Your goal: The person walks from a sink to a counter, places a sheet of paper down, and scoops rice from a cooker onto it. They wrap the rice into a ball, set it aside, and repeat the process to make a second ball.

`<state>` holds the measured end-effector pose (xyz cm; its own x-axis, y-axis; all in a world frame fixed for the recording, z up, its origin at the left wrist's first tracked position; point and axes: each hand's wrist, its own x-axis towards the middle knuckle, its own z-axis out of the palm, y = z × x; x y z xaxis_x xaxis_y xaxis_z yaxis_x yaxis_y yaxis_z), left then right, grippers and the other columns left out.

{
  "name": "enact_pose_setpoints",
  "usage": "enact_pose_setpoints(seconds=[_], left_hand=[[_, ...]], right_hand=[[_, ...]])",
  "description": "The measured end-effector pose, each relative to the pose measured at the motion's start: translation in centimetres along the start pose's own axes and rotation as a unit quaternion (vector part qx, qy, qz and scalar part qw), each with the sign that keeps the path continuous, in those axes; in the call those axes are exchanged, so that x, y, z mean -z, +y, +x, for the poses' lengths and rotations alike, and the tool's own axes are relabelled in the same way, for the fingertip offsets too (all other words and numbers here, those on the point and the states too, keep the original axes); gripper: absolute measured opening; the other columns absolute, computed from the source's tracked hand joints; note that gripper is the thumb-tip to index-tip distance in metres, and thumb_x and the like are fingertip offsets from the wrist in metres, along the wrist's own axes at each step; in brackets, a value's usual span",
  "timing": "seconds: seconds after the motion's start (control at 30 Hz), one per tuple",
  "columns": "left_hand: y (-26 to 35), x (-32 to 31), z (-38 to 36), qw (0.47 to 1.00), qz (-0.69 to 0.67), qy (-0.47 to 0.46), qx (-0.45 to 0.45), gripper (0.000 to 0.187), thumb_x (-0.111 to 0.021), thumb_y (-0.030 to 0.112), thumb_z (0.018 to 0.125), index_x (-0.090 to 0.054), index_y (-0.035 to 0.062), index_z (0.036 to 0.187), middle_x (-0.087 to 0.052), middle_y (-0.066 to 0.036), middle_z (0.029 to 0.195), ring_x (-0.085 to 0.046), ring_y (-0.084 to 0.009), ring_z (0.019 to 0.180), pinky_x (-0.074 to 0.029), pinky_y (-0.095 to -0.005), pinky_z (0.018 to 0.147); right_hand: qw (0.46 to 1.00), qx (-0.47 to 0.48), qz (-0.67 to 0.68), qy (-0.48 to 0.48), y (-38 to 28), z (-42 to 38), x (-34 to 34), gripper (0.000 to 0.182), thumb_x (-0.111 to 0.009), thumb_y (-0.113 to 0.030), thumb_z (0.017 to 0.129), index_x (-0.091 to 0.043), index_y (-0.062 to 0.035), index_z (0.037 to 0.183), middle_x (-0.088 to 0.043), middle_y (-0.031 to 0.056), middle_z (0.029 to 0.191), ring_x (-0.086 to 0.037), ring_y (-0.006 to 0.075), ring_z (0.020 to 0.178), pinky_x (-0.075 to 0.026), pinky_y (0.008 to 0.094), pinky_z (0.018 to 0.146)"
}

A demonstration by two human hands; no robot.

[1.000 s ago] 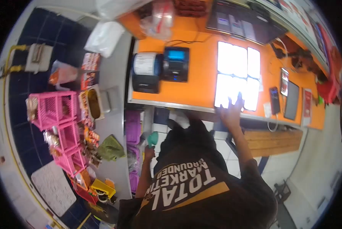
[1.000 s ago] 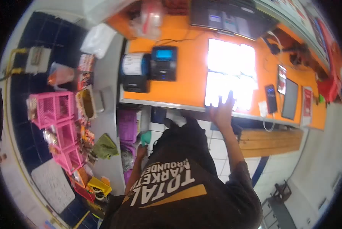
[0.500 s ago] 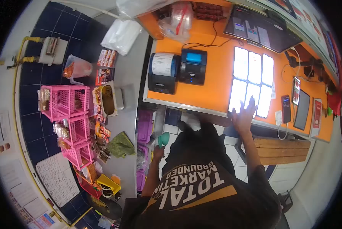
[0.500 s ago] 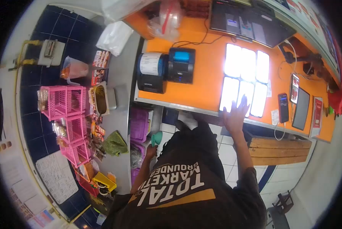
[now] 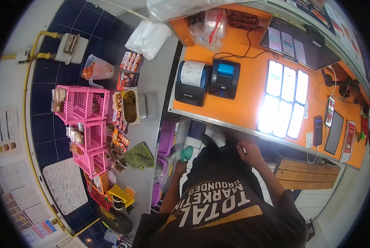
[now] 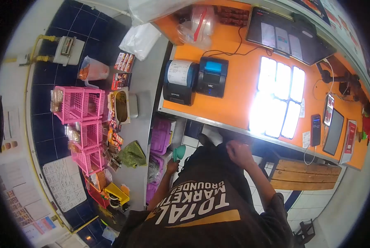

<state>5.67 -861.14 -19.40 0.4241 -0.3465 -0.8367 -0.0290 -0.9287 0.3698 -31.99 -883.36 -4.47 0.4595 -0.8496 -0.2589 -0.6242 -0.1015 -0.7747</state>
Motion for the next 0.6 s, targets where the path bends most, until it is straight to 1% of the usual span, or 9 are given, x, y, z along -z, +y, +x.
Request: enact_pose_setpoints(seconds=[0.07, 0.17, 0.27, 0.33, 0.37, 0.4, 0.47, 0.57, 0.6], left_hand=[[0.1, 0.0, -0.1, 1.0, -0.007, 0.003, 0.003, 0.027, -0.067, 0.023, 0.085, -0.057, -0.0006, 0.091, -0.056, -0.008, 0.062, -0.06, -0.0205, 0.049, -0.05, -0.0384, 0.047], [-0.2, -0.1, -0.2, 1.0, -0.004, 0.007, 0.004, 0.027, -0.067, 0.023, 0.085, -0.058, -0.0011, 0.093, -0.058, -0.009, 0.061, -0.06, -0.0208, 0.05, -0.05, -0.0389, 0.048], [-0.4, -0.2, -0.3, 1.0, 0.015, 0.02, 0.012, 0.027, -0.068, 0.022, 0.085, -0.059, -0.0016, 0.094, -0.058, -0.009, 0.062, -0.06, -0.021, 0.05, -0.05, -0.0395, 0.048], [-1.7, -0.2, 0.5, 1.0, 0.022, 0.018, 0.002, 0.027, -0.068, 0.023, 0.085, -0.06, -0.0018, 0.094, -0.059, -0.009, 0.062, -0.06, -0.0211, 0.05, -0.049, -0.0399, 0.048], [-1.4, -0.2, 0.3, 1.0, 0.011, 0.021, 0.004, 0.027, -0.068, 0.023, 0.085, -0.06, -0.0019, 0.094, -0.058, -0.009, 0.062, -0.06, -0.0215, 0.05, -0.049, -0.0401, 0.048], [-1.3, -0.3, 0.0, 1.0, 0.001, 0.023, 0.006, 0.027, -0.068, 0.023, 0.085, -0.06, -0.0019, 0.094, -0.058, -0.009, 0.061, -0.06, -0.0218, 0.05, -0.049, -0.0403, 0.048], [-1.2, -0.3, -0.2, 1.0, -0.009, 0.026, 0.007, 0.027, -0.068, 0.023, 0.086, -0.06, -0.002, 0.093, -0.058, -0.009, 0.061, -0.06, -0.0225, 0.05, -0.049, -0.0406, 0.049], [-1.0, -0.4, -0.2, 1.0, -0.007, 0.021, 0.003, 0.027, -0.068, 0.022, 0.086, -0.06, -0.0021, 0.093, -0.057, -0.009, 0.061, -0.06, -0.0232, 0.05, -0.049, -0.0408, 0.048], [-0.7, -0.5, -0.5, 1.0, -0.006, 0.017, 0.003, 0.027, -0.068, 0.022, 0.086, -0.059, -0.0021, 0.093, -0.057, -0.009, 0.061, -0.06, -0.0234, 0.05, -0.049, -0.041, 0.048]], right_hand=[[0.998, -0.049, 0.047, -0.006, 2.5, -0.9, -2.1, 0.02, -0.06, -0.019, 0.094, -0.068, -0.0028, 0.099, -0.069, 0.0211, 0.097, -0.066, 0.0388, 0.094, -0.052, 0.0469, 0.084], [0.983, -0.135, 0.11, 0.058, 9.4, -2.2, -6.2, 0.022, -0.058, -0.022, 0.096, -0.069, -0.0037, 0.102, -0.07, 0.0184, 0.1, -0.067, 0.0371, 0.092, -0.053, 0.0442, 0.081], [0.946, -0.269, 0.18, 0.013, 17.8, -3.9, -9.0, 0.03, -0.053, -0.028, 0.099, -0.069, -0.0026, 0.102, -0.07, 0.0177, 0.1, -0.069, 0.0331, 0.091, -0.055, 0.0428, 0.079], [0.989, -0.141, 0.036, 0.019, 23.8, -6.6, -11.3, 0.035, -0.05, -0.032, 0.101, -0.068, -0.0017, 0.102, -0.069, 0.0154, 0.095, -0.069, 0.0284, 0.087, -0.055, 0.0414, 0.076], [0.996, -0.075, -0.037, 0.022, 23.8, -6.8, -11.2, 0.038, -0.048, -0.034, 0.101, -0.067, -0.0012, 0.102, -0.068, 0.0143, 0.093, -0.069, 0.026, 0.085, -0.055, 0.0407, 0.074], [0.983, -0.174, 0.053, 0.021, 23.7, -7.1, -11.2, 0.04, -0.049, -0.035, 0.102, -0.068, -0.0001, 0.099, -0.069, 0.0139, 0.089, -0.068, 0.0253, 0.083, -0.054, 0.0396, 0.074], [0.903, -0.363, 0.227, 0.017, 18.2, -7.0, -8.3, 0.046, -0.051, -0.039, 0.102, -0.069, 0.0021, 0.091, -0.069, 0.0131, 0.083, -0.067, 0.0237, 0.078, -0.053, 0.0374, 0.075], [0.892, -0.353, 0.283, 0.024, 13.4, -6.2, -5.5, 0.051, -0.049, -0.043, 0.103, -0.069, 0.0013, 0.088, -0.067, 0.0115, 0.078, -0.065, 0.0192, 0.074, -0.051, 0.0344, 0.072], [0.899, -0.346, 0.269, 0.017, 12.0, -5.9, -4.7, 0.051, -0.049, -0.043, 0.103, -0.068, 0.0018, 0.087, -0.067, 0.011, 0.077, -0.064, 0.0187, 0.074, -0.051, 0.0343, 0.072]])
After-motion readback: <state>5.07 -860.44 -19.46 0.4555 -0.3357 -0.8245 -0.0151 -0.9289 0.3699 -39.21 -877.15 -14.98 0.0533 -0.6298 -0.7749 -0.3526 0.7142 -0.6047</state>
